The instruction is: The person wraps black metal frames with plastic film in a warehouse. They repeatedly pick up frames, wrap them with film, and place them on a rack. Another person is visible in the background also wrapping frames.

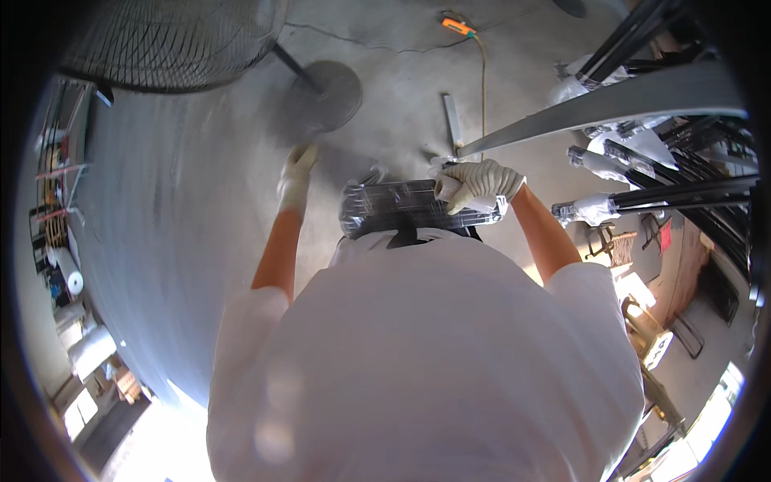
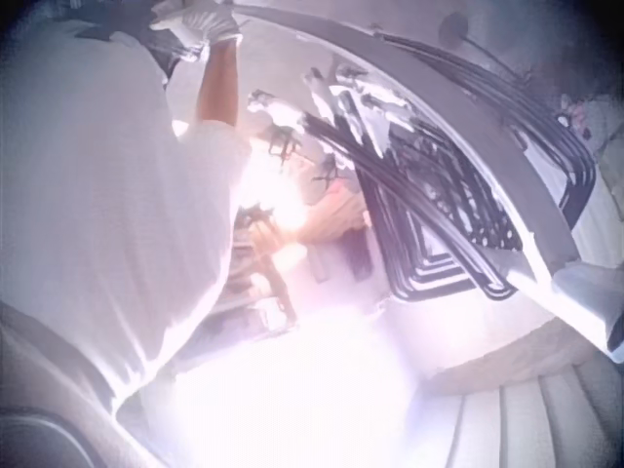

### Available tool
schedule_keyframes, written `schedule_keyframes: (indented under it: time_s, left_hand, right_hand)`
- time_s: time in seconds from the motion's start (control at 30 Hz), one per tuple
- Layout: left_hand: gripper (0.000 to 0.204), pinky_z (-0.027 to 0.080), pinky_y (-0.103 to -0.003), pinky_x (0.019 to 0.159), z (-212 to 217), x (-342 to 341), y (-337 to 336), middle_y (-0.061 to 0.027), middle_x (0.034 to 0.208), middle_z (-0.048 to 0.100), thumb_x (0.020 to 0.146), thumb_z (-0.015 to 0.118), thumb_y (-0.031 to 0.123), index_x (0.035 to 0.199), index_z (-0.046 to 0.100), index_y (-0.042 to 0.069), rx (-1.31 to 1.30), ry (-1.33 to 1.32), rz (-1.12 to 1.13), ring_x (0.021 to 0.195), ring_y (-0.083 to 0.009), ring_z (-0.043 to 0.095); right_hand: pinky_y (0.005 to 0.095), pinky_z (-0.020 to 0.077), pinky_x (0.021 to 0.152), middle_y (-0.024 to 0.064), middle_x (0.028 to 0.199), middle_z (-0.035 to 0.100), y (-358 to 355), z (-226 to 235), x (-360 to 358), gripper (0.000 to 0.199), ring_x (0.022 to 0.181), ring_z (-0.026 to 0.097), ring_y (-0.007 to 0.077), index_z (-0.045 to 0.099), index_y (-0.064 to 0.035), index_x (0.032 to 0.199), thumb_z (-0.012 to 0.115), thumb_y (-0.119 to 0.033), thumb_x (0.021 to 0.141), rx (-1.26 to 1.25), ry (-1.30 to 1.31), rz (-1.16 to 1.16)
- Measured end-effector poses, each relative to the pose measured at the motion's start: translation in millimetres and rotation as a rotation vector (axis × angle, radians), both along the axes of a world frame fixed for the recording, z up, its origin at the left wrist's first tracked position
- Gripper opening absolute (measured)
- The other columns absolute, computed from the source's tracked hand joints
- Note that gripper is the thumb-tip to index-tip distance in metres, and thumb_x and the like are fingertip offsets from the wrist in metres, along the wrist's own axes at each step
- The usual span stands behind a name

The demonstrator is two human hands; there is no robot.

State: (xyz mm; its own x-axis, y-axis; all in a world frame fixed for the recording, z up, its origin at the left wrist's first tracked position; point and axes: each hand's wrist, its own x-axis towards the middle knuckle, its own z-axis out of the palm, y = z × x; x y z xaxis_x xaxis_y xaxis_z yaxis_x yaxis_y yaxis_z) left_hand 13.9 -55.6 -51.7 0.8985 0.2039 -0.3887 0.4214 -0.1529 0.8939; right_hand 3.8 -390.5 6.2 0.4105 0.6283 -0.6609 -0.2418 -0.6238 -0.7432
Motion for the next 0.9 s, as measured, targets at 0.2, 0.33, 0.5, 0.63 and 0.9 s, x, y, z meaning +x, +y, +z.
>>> schedule_keyframes:
  time_s: [0.2,0.33,0.5,0.63,0.9]
  left_hand:
    - [0.088,0.034,-0.039,0.093,-76,-93,42,-0.0143,0.114,0.055,0.073,0.020,0.077,0.114,0.054,0.006,-0.343,0.971,-0.316,0.107,-0.0265,0.048]
    - [0.070,0.030,-0.045,0.097,-86,-74,17,-0.0134,0.122,0.049,0.076,0.051,0.054,0.125,0.041,0.005,-1.691,1.074,0.590,0.110,-0.0266,0.044]
    - [0.044,0.038,-0.045,0.093,-62,-38,-42,-0.0082,0.110,0.057,0.073,0.066,0.031,0.106,0.054,0.005,-1.564,0.225,0.643,0.103,-0.0259,0.051]
    - [0.033,0.039,-0.048,0.093,-18,11,-72,-0.0095,0.110,0.057,0.078,0.061,0.025,0.105,0.056,0.006,-1.520,0.234,0.653,0.103,-0.0282,0.053]
    - [0.022,0.046,-0.044,0.086,20,75,-134,-0.0082,0.102,0.061,0.077,0.060,0.011,0.098,0.059,0.007,-1.378,0.470,0.170,0.098,-0.0254,0.056]
  right_hand:
    - [0.0270,0.0446,0.073,0.0017,0.084,0.057,-72,-38,29,0.048,0.080,0.054,0.0143,0.057,-0.0049,0.100,0.076,-0.013,0.057,0.063,0.093,-0.190]
    - [0.0287,0.0471,0.071,0.0046,0.086,0.058,-86,-44,37,0.053,0.080,0.056,0.0159,0.054,-0.0055,0.105,0.075,-0.007,0.056,0.110,0.190,-0.493]
    - [0.0311,0.0466,0.073,0.0073,0.088,0.059,-48,-29,54,0.057,0.083,0.057,0.0202,0.052,-0.0062,0.106,0.077,-0.017,0.056,0.001,0.070,-0.827]
    - [0.0309,0.0447,0.078,0.0099,0.094,0.061,-51,-48,43,0.067,0.086,0.057,0.0220,0.058,-0.0100,0.109,0.077,-0.041,0.053,-0.211,-0.273,-0.869]
    - [0.0299,0.0468,0.060,0.0058,0.077,0.059,-87,-28,-63,0.036,0.064,0.055,0.0171,0.060,-0.0041,0.088,0.073,-0.021,0.060,0.168,-0.149,-1.559]
